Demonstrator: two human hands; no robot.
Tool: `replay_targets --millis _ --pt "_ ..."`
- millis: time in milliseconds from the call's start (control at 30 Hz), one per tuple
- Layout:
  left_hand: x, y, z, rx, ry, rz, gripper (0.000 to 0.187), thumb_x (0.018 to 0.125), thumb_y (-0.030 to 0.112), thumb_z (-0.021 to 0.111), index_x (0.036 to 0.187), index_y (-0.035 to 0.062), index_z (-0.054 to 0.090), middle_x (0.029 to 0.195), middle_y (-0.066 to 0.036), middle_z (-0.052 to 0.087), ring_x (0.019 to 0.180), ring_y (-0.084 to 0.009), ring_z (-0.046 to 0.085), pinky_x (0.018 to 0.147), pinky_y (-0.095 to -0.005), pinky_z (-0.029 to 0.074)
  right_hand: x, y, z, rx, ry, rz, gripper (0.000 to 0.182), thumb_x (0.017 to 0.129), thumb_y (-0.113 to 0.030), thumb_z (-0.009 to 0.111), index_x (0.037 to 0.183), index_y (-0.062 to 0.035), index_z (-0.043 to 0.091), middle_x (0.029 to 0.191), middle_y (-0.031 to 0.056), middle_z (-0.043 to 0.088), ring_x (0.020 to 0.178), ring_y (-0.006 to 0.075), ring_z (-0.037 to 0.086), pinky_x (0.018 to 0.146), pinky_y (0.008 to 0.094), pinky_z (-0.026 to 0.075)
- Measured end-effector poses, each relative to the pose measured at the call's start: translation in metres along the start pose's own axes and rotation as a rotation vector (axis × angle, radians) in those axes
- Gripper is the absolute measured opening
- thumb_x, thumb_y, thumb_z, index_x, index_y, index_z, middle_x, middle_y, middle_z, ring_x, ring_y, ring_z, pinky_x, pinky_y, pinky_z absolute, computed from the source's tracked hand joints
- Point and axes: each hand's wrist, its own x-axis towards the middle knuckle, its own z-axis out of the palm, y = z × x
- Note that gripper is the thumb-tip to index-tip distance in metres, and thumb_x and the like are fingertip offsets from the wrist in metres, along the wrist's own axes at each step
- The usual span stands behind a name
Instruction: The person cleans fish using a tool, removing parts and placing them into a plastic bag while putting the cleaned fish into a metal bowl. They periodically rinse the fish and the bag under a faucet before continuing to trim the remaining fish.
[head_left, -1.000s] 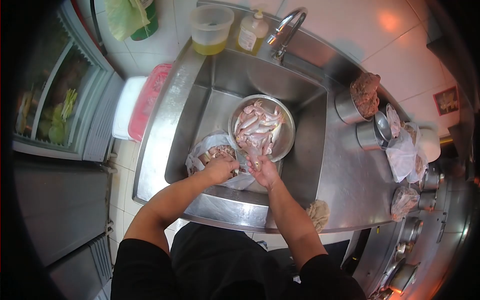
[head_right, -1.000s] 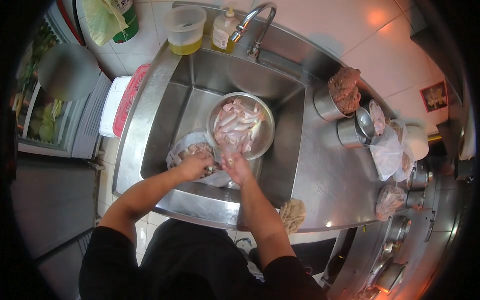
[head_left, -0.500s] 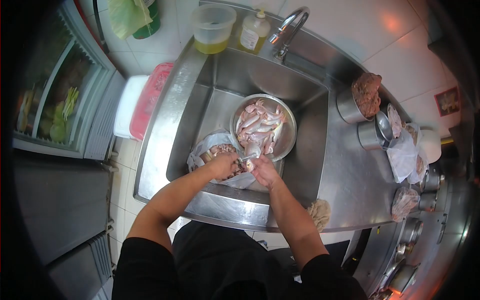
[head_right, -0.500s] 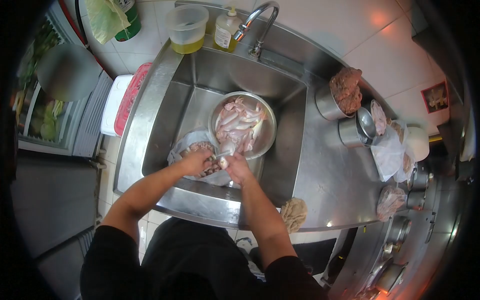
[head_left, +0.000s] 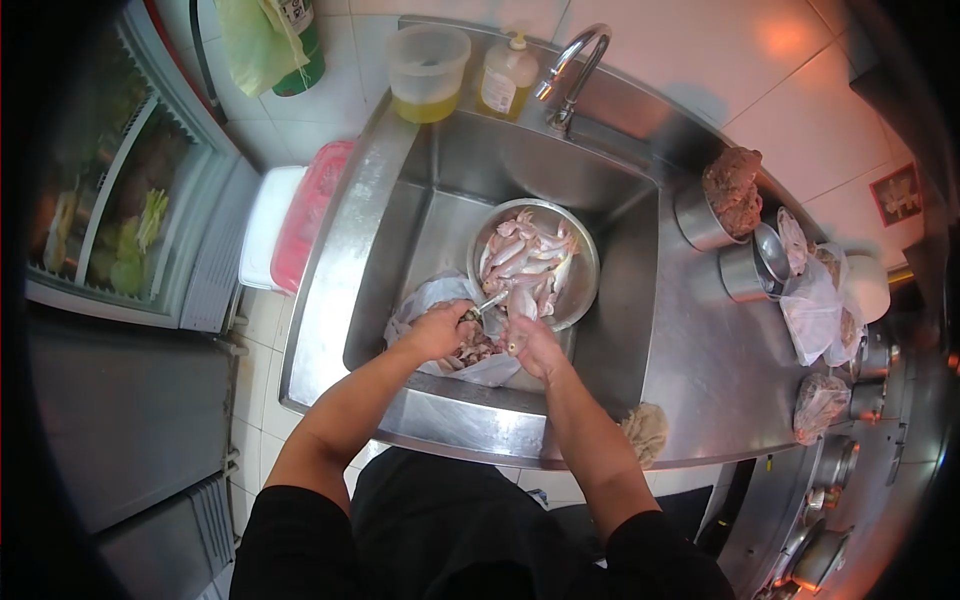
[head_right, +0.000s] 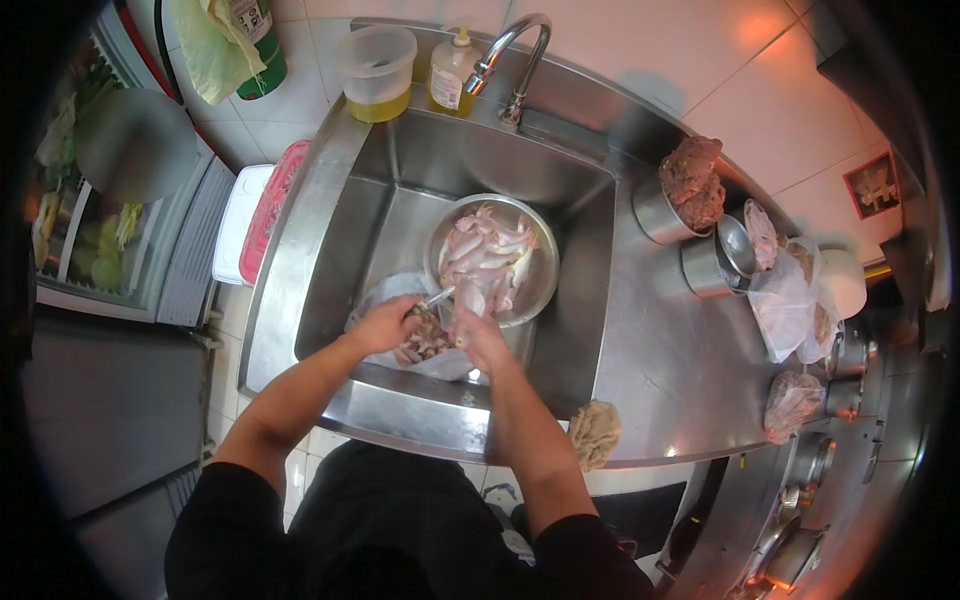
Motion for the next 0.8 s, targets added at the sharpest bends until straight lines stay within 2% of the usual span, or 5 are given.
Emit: replay_targets --millis 267,367,467,667,800 --pt "0.024 0.023 -0.010 0.174 -0.029 -0.078 0.034 0.090 0.026 0.057 0.119 0.0068 0.054 0.113 -0.025 0.059 0.105 -0.0424 0.058 0.091 -0.0486 0.046 -0.019 -0.008 0.033 -0.292 0.075 -0.011 0.034 0.096 -0.022 0.057 0.125 -0.0070 0.047 0.089 0.0110 0.061 0.061 0.0189 0.062 0.048 0.0297 0.049" --pt "0.025 0.038 -0.022 0.247 -0.073 -0.139 0.032 0.090 0.026 0.057 0.116 0.0060 0.055 0.114 -0.025 0.059 0.105 -0.0426 0.058 0.091 -0.0485 0.047 -0.017 -0.005 0.032 -0.358 0.090 -0.013 0.039 0.095 -0.018 0.058 0.129 -0.0050 0.045 0.095 0.0158 0.063 0.061 0.0209 0.062 0.049 0.0301 0.051" --pt "0.006 0.032 -0.008 0.335 -0.151 0.080 0.030 0.091 0.025 0.056 0.114 0.0059 0.054 0.116 -0.025 0.058 0.105 -0.0425 0.058 0.090 -0.0482 0.048 -0.016 -0.002 0.027 -0.438 0.114 -0.026 0.038 0.094 -0.015 0.056 0.129 -0.0060 0.046 0.095 0.0145 0.064 0.061 0.0199 0.063 0.048 0.0291 0.050" --pt "0.023 0.025 -0.014 0.246 -0.100 -0.188 0.031 0.091 0.024 0.057 0.116 0.0068 0.054 0.117 -0.024 0.057 0.104 -0.0428 0.059 0.090 -0.0492 0.048 -0.019 -0.002 0.031 -0.599 0.225 -0.028 0.032 0.095 -0.018 0.056 0.125 -0.0075 0.048 0.095 0.0091 0.063 0.064 0.0153 0.060 0.051 0.0285 0.049" --pt "0.011 0.018 0.010 0.267 -0.152 0.090 0.032 0.089 0.026 0.058 0.113 0.0050 0.057 0.105 -0.026 0.062 0.100 -0.0416 0.060 0.087 -0.0481 0.048 -0.016 0.004 0.024 -0.673 0.203 -0.062 0.036 0.095 -0.019 0.058 0.128 -0.0073 0.049 0.099 0.0072 0.063 0.070 0.0148 0.061 0.056 0.0274 0.050"
